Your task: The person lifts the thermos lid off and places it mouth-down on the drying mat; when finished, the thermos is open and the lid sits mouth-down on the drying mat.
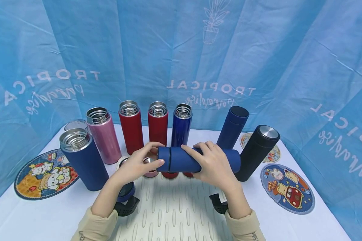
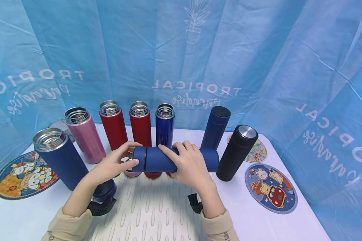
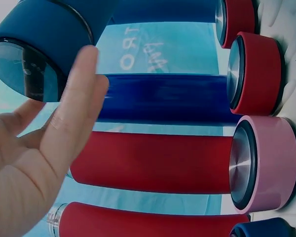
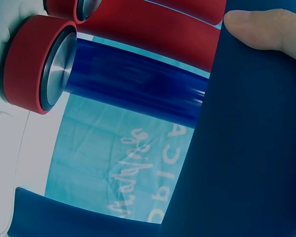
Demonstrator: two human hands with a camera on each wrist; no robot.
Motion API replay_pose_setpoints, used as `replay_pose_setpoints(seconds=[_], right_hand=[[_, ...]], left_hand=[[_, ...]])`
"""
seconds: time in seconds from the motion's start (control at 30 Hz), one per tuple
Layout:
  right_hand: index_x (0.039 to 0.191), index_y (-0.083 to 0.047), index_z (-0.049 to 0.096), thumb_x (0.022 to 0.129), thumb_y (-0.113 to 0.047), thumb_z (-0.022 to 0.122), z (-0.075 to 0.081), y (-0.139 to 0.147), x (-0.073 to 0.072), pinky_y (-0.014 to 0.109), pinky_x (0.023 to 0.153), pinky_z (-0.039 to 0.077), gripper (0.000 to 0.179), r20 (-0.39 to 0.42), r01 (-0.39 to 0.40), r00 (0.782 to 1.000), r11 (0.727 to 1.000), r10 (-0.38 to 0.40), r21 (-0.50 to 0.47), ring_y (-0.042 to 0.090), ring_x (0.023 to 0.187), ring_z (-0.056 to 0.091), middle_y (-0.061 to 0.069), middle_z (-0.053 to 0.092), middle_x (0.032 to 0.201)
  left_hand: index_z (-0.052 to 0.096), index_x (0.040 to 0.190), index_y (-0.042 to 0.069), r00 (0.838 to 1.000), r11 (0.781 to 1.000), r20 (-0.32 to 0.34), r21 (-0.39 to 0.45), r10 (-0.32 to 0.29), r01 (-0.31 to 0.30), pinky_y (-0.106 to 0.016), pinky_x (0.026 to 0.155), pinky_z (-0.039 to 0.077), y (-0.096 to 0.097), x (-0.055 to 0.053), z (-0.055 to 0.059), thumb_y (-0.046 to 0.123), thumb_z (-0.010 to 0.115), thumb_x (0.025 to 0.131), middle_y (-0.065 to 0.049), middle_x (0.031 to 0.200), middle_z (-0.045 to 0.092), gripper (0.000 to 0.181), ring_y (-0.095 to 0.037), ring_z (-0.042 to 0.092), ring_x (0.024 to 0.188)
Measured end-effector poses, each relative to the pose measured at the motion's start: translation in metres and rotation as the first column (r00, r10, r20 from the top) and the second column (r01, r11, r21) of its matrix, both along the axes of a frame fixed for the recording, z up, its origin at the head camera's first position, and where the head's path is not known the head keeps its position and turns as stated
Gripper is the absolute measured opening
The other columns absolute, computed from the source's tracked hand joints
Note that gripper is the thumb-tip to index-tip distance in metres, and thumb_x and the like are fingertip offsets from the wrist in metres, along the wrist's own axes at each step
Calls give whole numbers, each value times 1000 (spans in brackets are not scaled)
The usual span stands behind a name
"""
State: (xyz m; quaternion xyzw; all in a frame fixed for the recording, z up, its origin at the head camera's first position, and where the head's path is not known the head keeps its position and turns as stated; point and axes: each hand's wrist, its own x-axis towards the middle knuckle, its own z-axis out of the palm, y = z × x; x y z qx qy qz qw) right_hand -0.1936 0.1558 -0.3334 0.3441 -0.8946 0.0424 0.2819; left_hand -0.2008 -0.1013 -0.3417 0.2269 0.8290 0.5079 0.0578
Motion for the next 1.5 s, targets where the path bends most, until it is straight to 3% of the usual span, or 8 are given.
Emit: replay_pose_setpoints(seconds=[0.17,0.27,0.43,0.6,0.93,1.23,1.37,1.5], right_hand=[[133,-28,50,54,-39,86,0,0,0,41,84,47,88,8,7,1000,1000,-7,3,26,95,54,6,60,107],[133,-28,50,54,-38,86,1,0,0,41,83,47,88,8,11,1000,1000,-11,3,26,94,54,6,60,107],[133,-28,50,54,-38,86,1,1,1,41,82,48,88,5,7,1000,1000,-7,1,26,93,54,7,60,106],[133,-27,50,53,-38,87,1,1,1,41,82,48,88,6,5,1000,1000,-5,0,26,93,54,7,60,106],[133,-28,49,53,-38,87,1,0,0,42,84,48,89,9,10,1000,1000,-10,1,26,95,54,7,60,107],[133,-27,50,54,-39,87,1,0,1,42,83,48,88,-1,6,1000,1000,-6,5,26,95,54,7,60,107],[133,-27,50,54,-39,86,1,1,1,41,82,48,88,-6,2,1000,1000,-2,2,26,94,54,7,60,106],[133,-27,50,54,-39,86,1,1,1,40,82,48,88,-11,2,1000,1000,-2,-1,26,93,54,7,60,106]], left_hand=[[35,137,19,1000,1000,-26,15,-16,17,-45,86,49,-3,1,-1,30,70,81,-14,128,45,67,-31,51,111],[35,138,21,994,995,-86,73,-63,70,-49,89,47,-4,1,-1,23,79,72,-11,136,37,80,-33,47,117],[43,130,17,979,983,-166,122,-119,140,-44,90,48,-4,2,0,7,79,69,-8,137,35,71,-33,42,121],[47,125,16,986,985,-132,130,-99,116,-43,87,50,-3,4,2,4,77,70,-9,131,40,64,-33,44,115],[41,131,17,999,996,-3,86,-40,40,-36,79,54,-1,2,2,18,71,80,-14,125,47,59,-32,51,109],[37,135,17,999,999,21,41,-31,30,-41,81,52,-1,0,0,28,64,86,-17,126,44,56,-32,51,105],[34,137,17,995,992,-59,88,-81,86,-51,90,46,-2,1,-1,23,74,77,-14,135,35,73,-35,42,118],[45,129,16,970,979,-192,108,-148,170,-52,93,43,-2,2,-1,12,79,69,-9,139,32,69,-31,35,124]])
